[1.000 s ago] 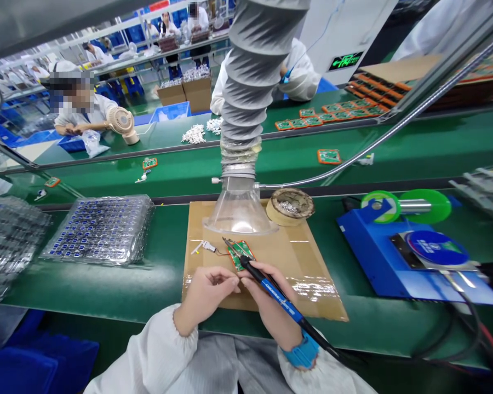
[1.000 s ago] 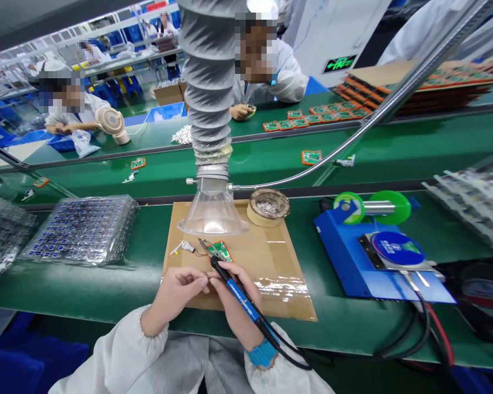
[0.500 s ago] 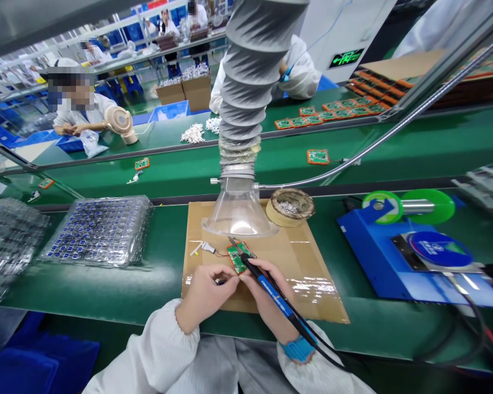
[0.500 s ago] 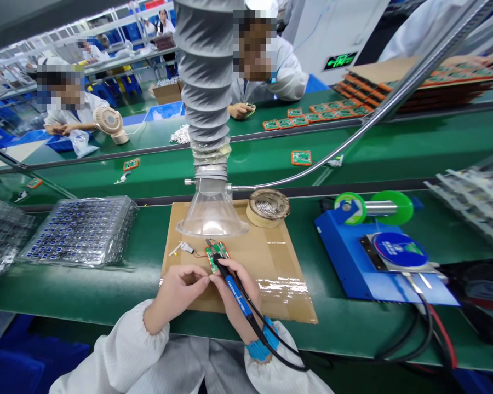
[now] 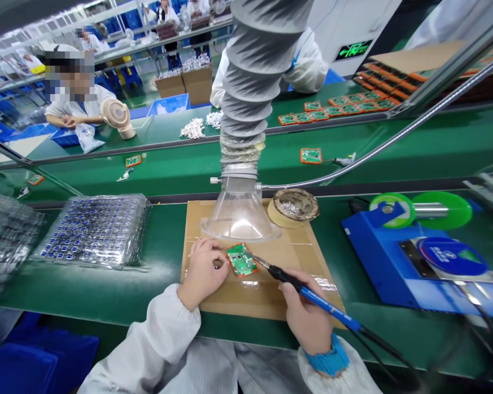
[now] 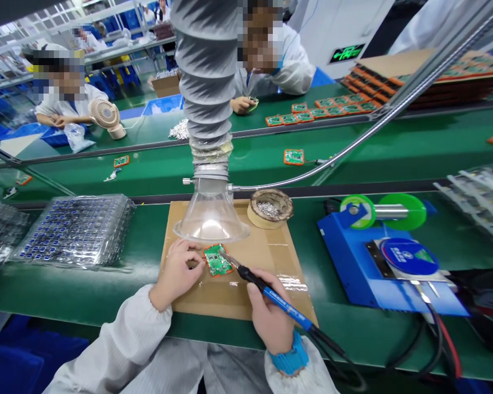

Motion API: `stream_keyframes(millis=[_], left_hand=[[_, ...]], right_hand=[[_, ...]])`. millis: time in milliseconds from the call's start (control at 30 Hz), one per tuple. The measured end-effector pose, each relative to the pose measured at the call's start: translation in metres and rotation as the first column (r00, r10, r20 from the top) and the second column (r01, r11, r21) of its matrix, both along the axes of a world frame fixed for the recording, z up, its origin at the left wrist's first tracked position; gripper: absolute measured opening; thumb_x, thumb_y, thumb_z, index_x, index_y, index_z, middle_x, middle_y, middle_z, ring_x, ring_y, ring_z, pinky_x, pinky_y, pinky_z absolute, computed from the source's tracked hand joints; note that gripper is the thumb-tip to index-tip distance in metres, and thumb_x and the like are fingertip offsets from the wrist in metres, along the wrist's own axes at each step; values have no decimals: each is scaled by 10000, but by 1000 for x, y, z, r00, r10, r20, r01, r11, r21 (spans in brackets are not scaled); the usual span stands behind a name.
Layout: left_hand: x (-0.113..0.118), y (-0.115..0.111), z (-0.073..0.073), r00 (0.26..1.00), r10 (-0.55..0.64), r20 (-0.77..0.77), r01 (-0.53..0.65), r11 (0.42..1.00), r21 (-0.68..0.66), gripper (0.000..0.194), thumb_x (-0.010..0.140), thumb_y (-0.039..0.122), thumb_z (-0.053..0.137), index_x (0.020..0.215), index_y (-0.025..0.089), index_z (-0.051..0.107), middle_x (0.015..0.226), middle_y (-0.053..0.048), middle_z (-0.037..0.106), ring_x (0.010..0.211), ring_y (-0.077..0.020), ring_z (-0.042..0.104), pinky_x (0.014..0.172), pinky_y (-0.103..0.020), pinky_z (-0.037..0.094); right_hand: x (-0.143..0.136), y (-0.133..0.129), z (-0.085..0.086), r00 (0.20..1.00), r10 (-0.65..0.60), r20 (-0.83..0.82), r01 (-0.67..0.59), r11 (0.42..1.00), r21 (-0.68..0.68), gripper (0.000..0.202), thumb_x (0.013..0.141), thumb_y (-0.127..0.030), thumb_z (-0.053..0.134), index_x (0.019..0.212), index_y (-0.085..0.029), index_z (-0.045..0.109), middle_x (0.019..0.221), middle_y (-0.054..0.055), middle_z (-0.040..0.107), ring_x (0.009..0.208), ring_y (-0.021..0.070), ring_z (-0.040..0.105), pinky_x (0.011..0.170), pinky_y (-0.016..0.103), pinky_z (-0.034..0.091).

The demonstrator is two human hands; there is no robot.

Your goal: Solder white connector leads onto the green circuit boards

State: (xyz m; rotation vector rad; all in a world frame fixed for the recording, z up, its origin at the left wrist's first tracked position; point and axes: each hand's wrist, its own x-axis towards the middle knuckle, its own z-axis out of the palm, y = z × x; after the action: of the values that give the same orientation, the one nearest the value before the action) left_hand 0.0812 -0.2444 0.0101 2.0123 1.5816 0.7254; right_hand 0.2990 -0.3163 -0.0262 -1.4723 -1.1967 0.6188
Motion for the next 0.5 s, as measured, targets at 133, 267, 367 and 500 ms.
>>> stream_keyframes(millis=[133, 267, 367, 500], left_hand=[[-1, 0, 0, 1000, 5, 4, -5, 1000, -23, 212, 784, 78, 715, 618, 210, 702, 1012, -25, 726, 1073, -239, 600, 1012, -471, 439], [-1, 1, -1, 1000, 7, -6, -7, 1000, -17, 215, 780, 77, 719, 615, 213, 701, 982, -18, 714, 1051, -231, 594, 995, -454, 436], [0, 1, -2, 1000, 4, -9, -4, 1000, -15, 215, 786, 80, 713, 615, 209, 692, 968, -16, 708, 1044, -228, 591, 990, -449, 434], [0, 1, -1, 1000, 0, -10, 0, 999, -37, 204, 796, 96, 711, 626, 209, 696, 963, -17, 705, 1043, -227, 581, 995, -449, 431]], right_hand=[[-1, 0, 4, 998, 48, -30, -46, 997, 62, 160, 937, -388, 652, 915, -236, 700, 827, 46, 738, 746, 203, 730, 648, 299, 597], [-6, 2, 10, 985, 164, 52, -168, 981, 100, 56, 936, -290, 658, 951, -256, 700, 861, 29, 751, 780, 190, 740, 675, 275, 599], [-8, 3, 10, 972, 200, 122, -212, 972, 100, 66, 935, -266, 658, 987, -267, 698, 894, 23, 761, 807, 192, 746, 691, 277, 598], [-9, 4, 8, 964, 213, 160, -230, 969, 95, 84, 936, -268, 655, 1013, -269, 689, 926, 25, 765, 840, 202, 751, 710, 290, 597]])
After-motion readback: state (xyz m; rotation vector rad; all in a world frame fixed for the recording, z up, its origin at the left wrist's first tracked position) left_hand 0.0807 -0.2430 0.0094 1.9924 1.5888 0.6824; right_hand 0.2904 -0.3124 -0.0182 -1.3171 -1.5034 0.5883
